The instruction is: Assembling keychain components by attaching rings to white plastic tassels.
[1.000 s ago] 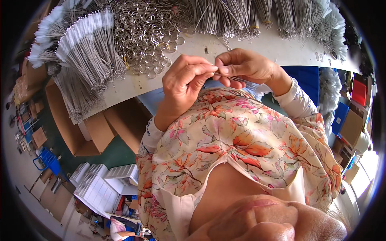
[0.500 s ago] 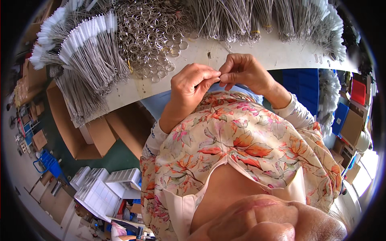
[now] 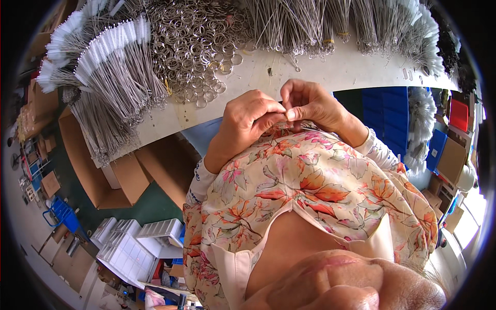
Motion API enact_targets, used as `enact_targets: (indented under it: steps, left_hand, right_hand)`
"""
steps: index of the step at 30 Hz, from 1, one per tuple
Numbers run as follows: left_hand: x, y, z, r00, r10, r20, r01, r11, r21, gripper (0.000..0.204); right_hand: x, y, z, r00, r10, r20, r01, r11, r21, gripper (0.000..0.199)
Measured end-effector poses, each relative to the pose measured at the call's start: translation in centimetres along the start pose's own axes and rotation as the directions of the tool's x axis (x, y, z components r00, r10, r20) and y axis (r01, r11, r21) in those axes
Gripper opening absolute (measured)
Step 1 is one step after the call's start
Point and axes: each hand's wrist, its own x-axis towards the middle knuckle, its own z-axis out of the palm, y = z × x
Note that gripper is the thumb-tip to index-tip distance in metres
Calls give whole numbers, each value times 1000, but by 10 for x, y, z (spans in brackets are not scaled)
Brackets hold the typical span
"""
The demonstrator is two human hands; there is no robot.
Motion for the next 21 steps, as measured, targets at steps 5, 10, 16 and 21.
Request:
enact_targets:
  steps: [5, 10, 16, 21]
  left_hand:
    - [2, 0, -2, 985, 159, 73, -159, 987, -4, 19]
    - [36, -13, -34, 1000, 28, 7, -29, 963, 270, 18]
    - [101, -73, -92, 978, 209, 23, -152, 629, 763, 12]
    - [114, -93, -94, 966, 141, 215, -255, 414, 874, 13]
  right_hand:
    - [-8, -28, -4, 959, 247, 140, -221, 959, -179, 23]
    - [-21, -66, -18, 989, -144, 44, 93, 351, -932, 16]
    - [-13, -24, -58, 927, -371, 44, -195, -582, -790, 3]
    - [-11, -20, -56, 893, -448, -44, -109, -121, -987, 11]
